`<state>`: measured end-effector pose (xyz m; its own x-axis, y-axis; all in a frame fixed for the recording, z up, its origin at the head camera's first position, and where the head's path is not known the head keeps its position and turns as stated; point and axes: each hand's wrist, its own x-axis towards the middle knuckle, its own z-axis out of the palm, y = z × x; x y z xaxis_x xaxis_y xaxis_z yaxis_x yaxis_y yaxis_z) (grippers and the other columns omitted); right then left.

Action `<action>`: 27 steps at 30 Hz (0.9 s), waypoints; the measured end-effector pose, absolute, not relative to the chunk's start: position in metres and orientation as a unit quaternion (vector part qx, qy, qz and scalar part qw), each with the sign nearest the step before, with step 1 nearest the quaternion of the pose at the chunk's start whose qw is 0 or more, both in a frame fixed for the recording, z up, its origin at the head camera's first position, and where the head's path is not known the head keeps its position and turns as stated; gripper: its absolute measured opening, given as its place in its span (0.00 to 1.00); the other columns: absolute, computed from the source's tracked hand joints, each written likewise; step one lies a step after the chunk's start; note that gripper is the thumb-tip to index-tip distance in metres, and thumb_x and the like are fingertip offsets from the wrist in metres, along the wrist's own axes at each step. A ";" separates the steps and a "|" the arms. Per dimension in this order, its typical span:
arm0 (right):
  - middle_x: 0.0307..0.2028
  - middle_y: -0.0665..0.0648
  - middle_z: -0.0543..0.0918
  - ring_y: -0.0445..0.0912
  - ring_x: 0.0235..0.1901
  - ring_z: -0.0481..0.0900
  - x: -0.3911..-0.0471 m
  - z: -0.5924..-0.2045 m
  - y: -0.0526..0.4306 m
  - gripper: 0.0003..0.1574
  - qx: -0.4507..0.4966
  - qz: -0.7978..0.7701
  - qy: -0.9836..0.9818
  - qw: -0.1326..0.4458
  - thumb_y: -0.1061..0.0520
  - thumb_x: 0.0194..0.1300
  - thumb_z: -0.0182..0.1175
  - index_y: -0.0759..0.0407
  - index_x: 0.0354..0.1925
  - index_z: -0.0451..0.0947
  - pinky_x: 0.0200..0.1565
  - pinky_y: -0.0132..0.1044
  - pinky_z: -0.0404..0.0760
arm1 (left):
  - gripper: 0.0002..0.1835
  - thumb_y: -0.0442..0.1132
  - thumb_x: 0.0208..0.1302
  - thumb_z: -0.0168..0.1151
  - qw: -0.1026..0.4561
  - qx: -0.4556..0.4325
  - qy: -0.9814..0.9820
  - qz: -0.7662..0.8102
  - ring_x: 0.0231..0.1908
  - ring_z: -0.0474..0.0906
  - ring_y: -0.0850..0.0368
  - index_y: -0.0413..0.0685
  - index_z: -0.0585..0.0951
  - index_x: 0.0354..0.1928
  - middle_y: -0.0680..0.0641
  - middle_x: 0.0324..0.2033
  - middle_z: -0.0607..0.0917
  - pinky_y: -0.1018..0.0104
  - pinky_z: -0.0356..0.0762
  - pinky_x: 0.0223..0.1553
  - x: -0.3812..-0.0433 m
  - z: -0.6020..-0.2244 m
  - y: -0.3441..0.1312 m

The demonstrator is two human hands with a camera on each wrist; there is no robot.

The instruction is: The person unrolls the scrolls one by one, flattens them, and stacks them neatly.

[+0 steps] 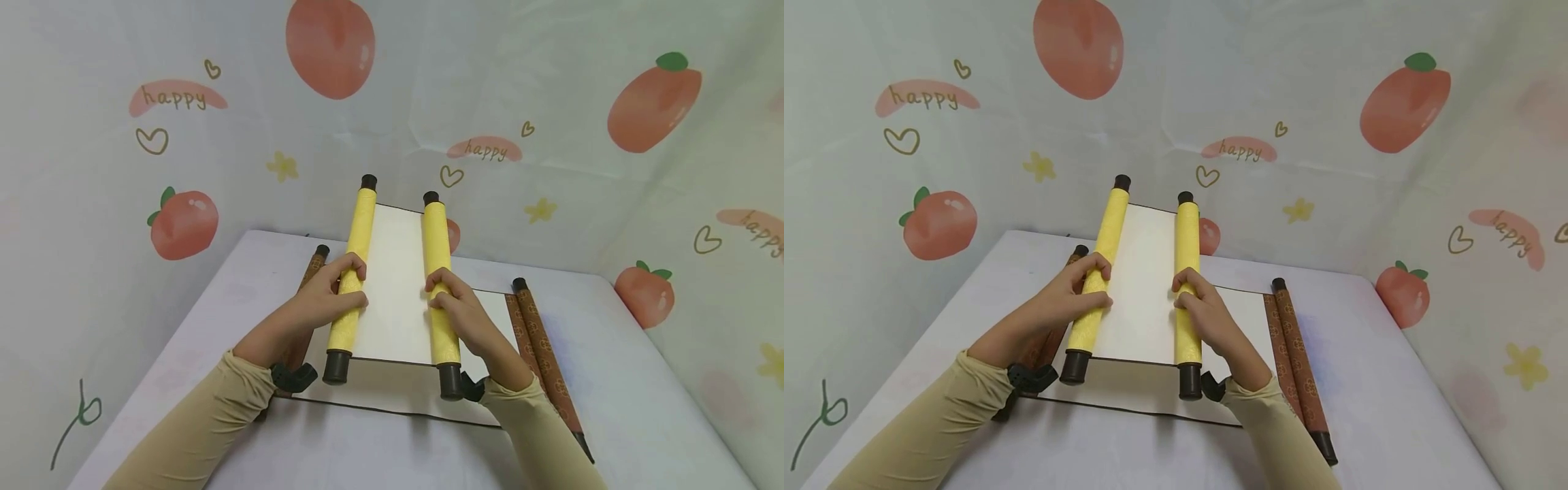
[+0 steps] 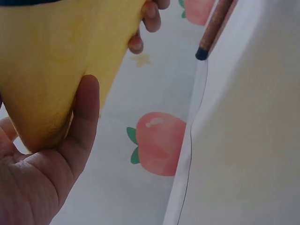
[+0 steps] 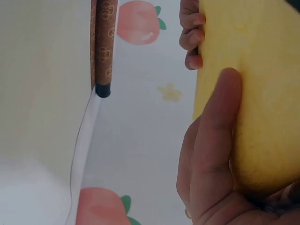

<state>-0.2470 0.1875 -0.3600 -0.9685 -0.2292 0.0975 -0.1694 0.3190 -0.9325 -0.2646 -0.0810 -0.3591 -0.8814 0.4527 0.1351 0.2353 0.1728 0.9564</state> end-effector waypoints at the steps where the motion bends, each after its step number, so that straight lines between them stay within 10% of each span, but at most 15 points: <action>1: 0.51 0.63 0.66 0.53 0.39 0.68 -0.247 -0.360 0.188 0.14 -0.121 -0.569 0.813 0.024 0.66 0.60 0.48 0.59 0.45 0.69 0.33 0.38 0.73 | 0.14 0.31 0.59 0.59 0.088 0.226 0.760 0.602 0.30 0.77 0.49 0.50 0.70 0.45 0.39 0.44 0.67 0.58 0.82 0.29 -0.265 -0.359 -0.081; 27: 0.46 0.61 0.65 0.53 0.38 0.65 -0.248 -0.360 0.189 0.11 -0.146 -0.569 0.809 0.004 0.66 0.58 0.45 0.60 0.41 0.67 0.33 0.39 0.70 | 0.11 0.31 0.62 0.55 0.076 0.227 0.753 0.613 0.32 0.73 0.48 0.46 0.66 0.44 0.41 0.44 0.63 0.61 0.77 0.31 -0.267 -0.358 -0.081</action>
